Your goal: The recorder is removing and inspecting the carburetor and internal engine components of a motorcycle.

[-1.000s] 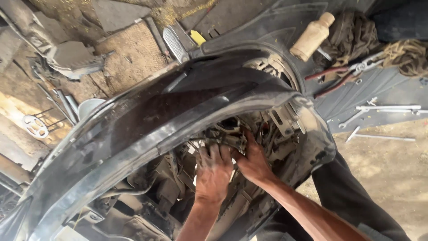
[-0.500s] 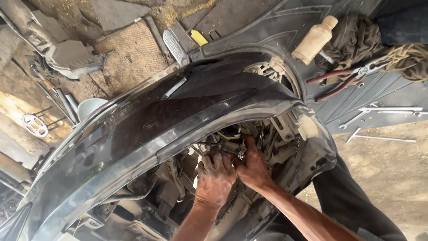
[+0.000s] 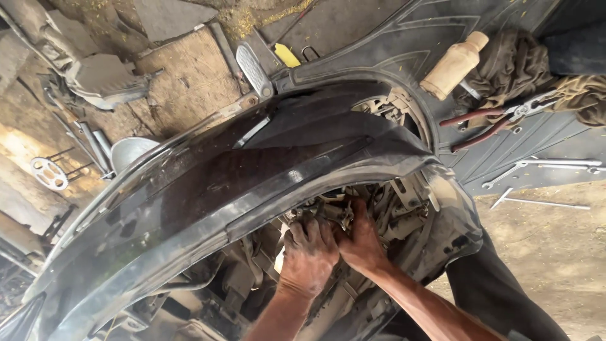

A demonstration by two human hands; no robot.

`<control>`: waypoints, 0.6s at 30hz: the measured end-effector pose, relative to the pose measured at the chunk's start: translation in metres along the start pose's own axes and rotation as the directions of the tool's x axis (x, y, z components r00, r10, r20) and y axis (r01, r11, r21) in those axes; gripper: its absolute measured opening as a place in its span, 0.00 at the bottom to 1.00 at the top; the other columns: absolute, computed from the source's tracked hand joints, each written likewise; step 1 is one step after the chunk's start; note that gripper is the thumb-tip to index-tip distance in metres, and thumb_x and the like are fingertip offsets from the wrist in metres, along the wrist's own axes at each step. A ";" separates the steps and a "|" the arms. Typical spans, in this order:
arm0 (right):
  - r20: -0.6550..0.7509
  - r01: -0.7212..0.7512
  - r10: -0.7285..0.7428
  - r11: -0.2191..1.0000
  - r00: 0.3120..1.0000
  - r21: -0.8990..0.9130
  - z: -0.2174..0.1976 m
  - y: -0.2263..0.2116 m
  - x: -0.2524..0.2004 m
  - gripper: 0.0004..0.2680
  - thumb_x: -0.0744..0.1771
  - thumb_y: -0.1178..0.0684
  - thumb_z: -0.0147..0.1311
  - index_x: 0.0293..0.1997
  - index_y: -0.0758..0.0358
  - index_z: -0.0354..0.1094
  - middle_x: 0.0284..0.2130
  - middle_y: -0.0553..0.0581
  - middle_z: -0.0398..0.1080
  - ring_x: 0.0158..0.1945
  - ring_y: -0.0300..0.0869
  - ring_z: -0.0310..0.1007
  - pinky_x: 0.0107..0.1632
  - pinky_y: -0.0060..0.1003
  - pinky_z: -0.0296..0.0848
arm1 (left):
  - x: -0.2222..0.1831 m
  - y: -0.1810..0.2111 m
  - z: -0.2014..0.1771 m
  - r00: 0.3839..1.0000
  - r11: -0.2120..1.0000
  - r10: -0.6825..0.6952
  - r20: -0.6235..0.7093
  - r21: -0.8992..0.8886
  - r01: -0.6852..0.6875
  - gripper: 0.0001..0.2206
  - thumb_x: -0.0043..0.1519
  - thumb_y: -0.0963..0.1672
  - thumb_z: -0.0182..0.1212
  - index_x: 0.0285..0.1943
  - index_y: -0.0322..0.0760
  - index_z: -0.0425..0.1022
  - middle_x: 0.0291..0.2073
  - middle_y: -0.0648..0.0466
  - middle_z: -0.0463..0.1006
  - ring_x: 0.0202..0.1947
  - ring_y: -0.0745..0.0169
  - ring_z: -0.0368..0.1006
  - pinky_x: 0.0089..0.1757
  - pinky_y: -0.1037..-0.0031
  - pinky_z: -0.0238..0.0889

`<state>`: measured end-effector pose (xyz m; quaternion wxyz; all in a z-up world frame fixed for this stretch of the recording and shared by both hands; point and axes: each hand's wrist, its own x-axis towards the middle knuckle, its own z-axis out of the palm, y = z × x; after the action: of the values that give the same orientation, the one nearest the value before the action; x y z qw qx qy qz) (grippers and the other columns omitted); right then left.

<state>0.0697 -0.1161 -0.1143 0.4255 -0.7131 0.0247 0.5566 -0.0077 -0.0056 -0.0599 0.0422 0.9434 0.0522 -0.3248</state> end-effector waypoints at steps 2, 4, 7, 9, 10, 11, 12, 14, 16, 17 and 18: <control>0.031 -0.017 0.017 1.000 0.999 0.002 -0.007 -0.018 0.003 0.23 0.64 0.63 0.53 0.66 0.71 0.49 0.57 0.73 0.67 0.61 0.55 0.69 0.63 0.47 0.72 | 0.004 0.000 -0.009 0.998 0.998 -0.024 -0.064 -0.064 0.020 0.18 0.53 0.41 0.64 0.53 0.27 0.77 0.47 0.37 0.76 0.44 0.37 0.74 0.34 0.56 0.78; 0.066 -0.028 0.027 1.000 0.997 0.008 -0.011 -0.028 -0.004 0.23 0.65 0.63 0.54 0.68 0.71 0.48 0.58 0.72 0.67 0.62 0.55 0.68 0.66 0.48 0.67 | 0.004 -0.005 -0.029 0.990 0.992 -0.055 -0.127 -0.122 0.040 0.23 0.47 0.43 0.64 0.53 0.31 0.76 0.48 0.39 0.77 0.47 0.29 0.74 0.37 0.50 0.79; 0.081 -0.060 0.040 0.964 0.996 0.260 -0.017 -0.035 0.005 0.21 0.66 0.58 0.57 0.65 0.67 0.55 0.60 0.69 0.68 0.63 0.52 0.70 0.62 0.47 0.76 | 0.018 -0.025 -0.041 0.967 0.993 0.026 0.253 -0.115 0.003 0.25 0.54 0.39 0.65 0.63 0.25 0.70 0.56 0.38 0.75 0.59 0.21 0.69 0.39 0.51 0.78; 0.116 -0.082 0.049 0.952 0.992 0.295 -0.017 -0.036 0.000 0.25 0.65 0.55 0.57 0.69 0.62 0.51 0.67 0.63 0.59 0.64 0.52 0.70 0.64 0.47 0.73 | 0.006 -0.028 -0.014 0.978 0.999 0.020 0.206 0.030 -0.027 0.20 0.58 0.39 0.62 0.61 0.29 0.72 0.55 0.36 0.75 0.53 0.27 0.72 0.51 0.44 0.72; 0.133 -0.097 0.058 0.948 0.989 0.303 -0.017 -0.040 -0.003 0.25 0.65 0.55 0.57 0.69 0.62 0.51 0.67 0.63 0.59 0.64 0.52 0.70 0.64 0.47 0.73 | 0.003 -0.026 -0.021 0.974 0.999 0.014 0.226 0.033 -0.022 0.20 0.58 0.39 0.62 0.61 0.29 0.72 0.55 0.36 0.75 0.53 0.27 0.72 0.51 0.44 0.72; 0.139 -0.098 0.071 0.974 0.988 0.202 -0.017 -0.042 -0.005 0.22 0.66 0.54 0.56 0.68 0.62 0.56 0.65 0.64 0.63 0.64 0.52 0.70 0.63 0.47 0.73 | -0.001 -0.024 -0.026 0.860 0.990 -0.001 0.511 -0.122 0.073 0.17 0.64 0.39 0.57 0.62 0.32 0.72 0.54 0.39 0.77 0.54 0.34 0.75 0.53 0.47 0.72; 0.133 -0.092 0.079 0.991 0.988 0.094 -0.020 -0.043 -0.002 0.19 0.66 0.54 0.56 0.66 0.62 0.60 0.63 0.64 0.68 0.65 0.51 0.69 0.62 0.47 0.74 | 0.002 -0.021 -0.028 0.675 0.948 0.048 0.737 -0.246 0.201 0.14 0.69 0.39 0.52 0.64 0.35 0.73 0.53 0.41 0.79 0.54 0.41 0.78 0.55 0.50 0.72; 0.132 -0.123 0.107 0.985 0.986 0.120 -0.015 -0.034 -0.008 0.19 0.66 0.54 0.57 0.64 0.62 0.61 0.60 0.63 0.71 0.64 0.50 0.72 0.62 0.47 0.75 | -0.005 -0.018 -0.028 0.855 0.965 -0.044 0.517 -0.201 0.171 0.16 0.65 0.40 0.57 0.62 0.31 0.72 0.54 0.38 0.77 0.55 0.36 0.75 0.52 0.51 0.72; 0.119 -0.144 0.127 0.979 0.985 0.147 -0.013 -0.031 -0.004 0.19 0.65 0.54 0.58 0.62 0.62 0.62 0.57 0.62 0.74 0.62 0.48 0.76 0.63 0.46 0.77 | -0.004 -0.018 -0.025 0.967 0.979 -0.101 0.233 -0.151 0.139 0.19 0.60 0.41 0.61 0.60 0.26 0.71 0.56 0.36 0.74 0.55 0.31 0.71 0.50 0.51 0.72; 0.125 -0.099 0.085 0.989 0.989 0.109 -0.012 -0.031 -0.002 0.19 0.65 0.54 0.57 0.63 0.62 0.62 0.57 0.62 0.74 0.63 0.49 0.74 0.63 0.47 0.75 | -0.006 -0.019 -0.023 0.956 0.988 -0.078 0.282 -0.103 0.111 0.22 0.57 0.40 0.62 0.62 0.27 0.70 0.56 0.36 0.73 0.56 0.32 0.70 0.51 0.52 0.71; 0.137 -0.060 0.050 0.996 0.989 0.068 -0.013 -0.030 -0.005 0.19 0.66 0.55 0.56 0.64 0.61 0.61 0.57 0.61 0.74 0.63 0.50 0.72 0.64 0.48 0.72 | -0.010 -0.017 -0.022 0.940 0.995 -0.058 0.337 -0.061 0.084 0.26 0.54 0.40 0.63 0.64 0.27 0.68 0.57 0.36 0.72 0.57 0.33 0.70 0.53 0.54 0.70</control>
<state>0.0930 -0.1069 -0.0928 0.4359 -0.6572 0.0355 0.6138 -0.0041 0.0130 -0.0369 0.0739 0.8698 0.0903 -0.4794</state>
